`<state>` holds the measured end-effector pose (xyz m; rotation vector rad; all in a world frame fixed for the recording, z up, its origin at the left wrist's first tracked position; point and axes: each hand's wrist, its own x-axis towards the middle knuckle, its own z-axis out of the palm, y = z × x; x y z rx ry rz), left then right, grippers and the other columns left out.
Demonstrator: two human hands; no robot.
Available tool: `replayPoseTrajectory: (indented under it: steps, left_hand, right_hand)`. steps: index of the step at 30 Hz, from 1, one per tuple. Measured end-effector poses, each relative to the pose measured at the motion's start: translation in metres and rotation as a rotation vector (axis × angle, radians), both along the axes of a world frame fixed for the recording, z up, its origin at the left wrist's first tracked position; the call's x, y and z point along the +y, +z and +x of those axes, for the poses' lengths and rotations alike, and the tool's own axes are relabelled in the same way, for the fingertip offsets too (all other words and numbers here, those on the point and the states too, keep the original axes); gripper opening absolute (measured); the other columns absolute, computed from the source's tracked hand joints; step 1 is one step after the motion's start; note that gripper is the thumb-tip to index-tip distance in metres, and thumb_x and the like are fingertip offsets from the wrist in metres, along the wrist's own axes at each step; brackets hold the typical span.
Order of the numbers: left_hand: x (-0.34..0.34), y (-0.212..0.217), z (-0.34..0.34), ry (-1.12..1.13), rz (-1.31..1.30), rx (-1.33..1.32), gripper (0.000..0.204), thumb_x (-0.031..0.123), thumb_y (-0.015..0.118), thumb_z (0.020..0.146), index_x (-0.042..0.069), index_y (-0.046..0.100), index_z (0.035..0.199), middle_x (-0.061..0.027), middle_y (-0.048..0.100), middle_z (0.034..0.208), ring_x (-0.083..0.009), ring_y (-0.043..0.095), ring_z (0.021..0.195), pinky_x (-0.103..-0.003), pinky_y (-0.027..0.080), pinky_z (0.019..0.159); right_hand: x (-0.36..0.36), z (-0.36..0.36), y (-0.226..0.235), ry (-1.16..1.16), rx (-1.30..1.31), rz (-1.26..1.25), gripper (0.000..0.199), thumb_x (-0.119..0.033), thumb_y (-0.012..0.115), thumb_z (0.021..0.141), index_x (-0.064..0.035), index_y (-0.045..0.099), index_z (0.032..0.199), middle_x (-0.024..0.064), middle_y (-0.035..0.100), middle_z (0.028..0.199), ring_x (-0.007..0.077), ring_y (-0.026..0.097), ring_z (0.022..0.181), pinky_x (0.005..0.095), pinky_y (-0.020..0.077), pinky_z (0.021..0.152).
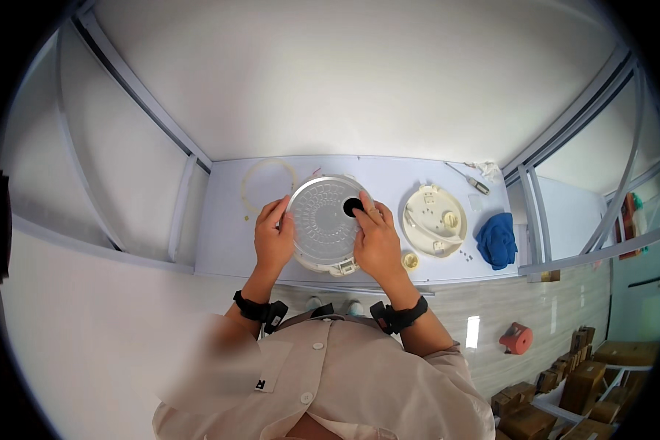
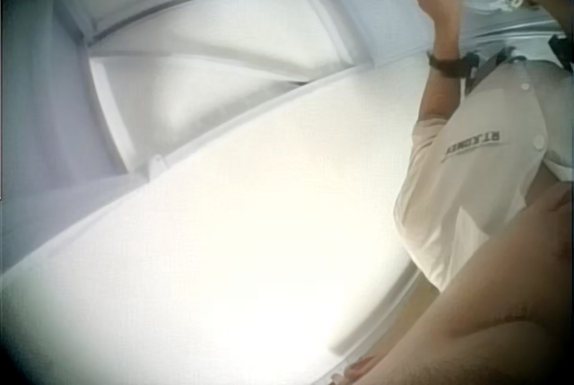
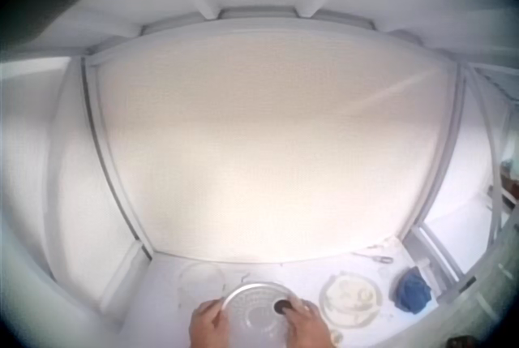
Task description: The person assembles a white plastic appliance component on a workbench. They use a screwdriver to tighten screws into a circular perforated cover, then attach a white plastic base to the assembly.
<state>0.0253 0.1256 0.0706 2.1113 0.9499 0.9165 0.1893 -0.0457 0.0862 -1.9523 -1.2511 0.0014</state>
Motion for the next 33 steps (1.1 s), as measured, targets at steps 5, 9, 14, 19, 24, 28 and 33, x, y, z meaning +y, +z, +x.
replayPoseTrajectory:
  steps: [5,9,14,19,24,28,33]
  left_hand:
    - [-0.001,0.002,0.0,-0.001,-0.021,-0.005,0.036,0.009,0.064,0.1,0.005,0.072,0.135,-0.0109,0.069,0.129,-0.0199,0.069,0.095,-0.032,0.056,0.082]
    - [-0.001,-0.001,-0.002,0.013,0.006,-0.009,0.035,0.008,0.065,0.099,0.004,0.072,0.133,-0.0108,0.069,0.126,-0.0198,0.068,0.095,-0.03,0.056,0.08]
    - [-0.012,-0.003,-0.017,0.044,0.073,0.022,0.036,0.009,0.066,0.098,0.003,0.071,0.134,-0.0103,0.067,0.126,-0.0206,0.067,0.101,-0.031,0.056,0.078]
    - [-0.023,-0.002,-0.032,0.102,0.083,0.044,0.041,0.013,0.068,0.096,0.006,0.069,0.136,-0.0082,0.066,0.128,-0.0248,0.064,0.107,-0.037,0.056,0.086]
    - [-0.023,0.001,-0.033,0.118,0.062,0.04,0.042,0.018,0.07,0.096,0.005,0.069,0.136,-0.0107,0.063,0.131,-0.0283,0.062,0.112,-0.04,0.054,0.093]
    - [-0.02,0.002,-0.035,0.124,0.254,0.07,0.038,0.02,0.067,0.1,0.005,0.068,0.135,-0.0155,0.056,0.138,-0.0312,0.058,0.116,-0.042,0.049,0.1]
    - [-0.015,-0.001,-0.043,0.003,0.348,-0.125,0.025,0.01,0.063,0.1,0.004,0.071,0.123,-0.0173,0.052,0.14,-0.0313,0.057,0.115,-0.043,0.047,0.101]
  right_hand:
    - [0.0,0.002,-0.003,-0.01,-0.07,-0.004,0.042,0.007,0.057,0.085,0.0061,0.071,0.124,0.0151,0.053,0.159,0.0465,0.053,0.131,0.0486,0.0493,0.109]
    - [0.001,0.004,-0.001,0.018,-0.065,0.013,0.042,0.007,0.056,0.084,0.0061,0.071,0.124,0.0147,0.054,0.158,0.0463,0.053,0.131,0.0479,0.0493,0.11]
    - [0.007,0.014,-0.005,0.11,-0.025,0.042,0.043,0.008,0.054,0.084,0.0053,0.072,0.123,0.0138,0.055,0.157,0.0451,0.053,0.133,0.0467,0.0491,0.11]
    - [0.017,0.016,-0.002,0.185,0.166,0.116,0.056,0.01,0.052,0.084,-0.0006,0.066,0.138,0.0136,0.059,0.152,0.0414,0.055,0.133,0.0447,0.0483,0.111]
    - [0.026,0.018,-0.014,0.181,0.281,0.249,0.062,0.009,0.051,0.088,-0.0047,0.059,0.147,0.0196,0.064,0.14,0.039,0.057,0.132,0.0428,0.0471,0.111]
    - [0.024,0.016,-0.019,0.09,0.175,0.327,0.052,0.001,0.06,0.091,-0.0037,0.062,0.143,0.0211,0.065,0.136,0.0375,0.059,0.125,0.0422,0.0484,0.107]
    - [-0.006,0.013,-0.024,-0.097,0.2,0.278,0.042,-0.011,0.069,0.093,-0.0022,0.065,0.133,0.02,0.067,0.125,0.0349,0.062,0.113,0.0423,0.052,0.095]
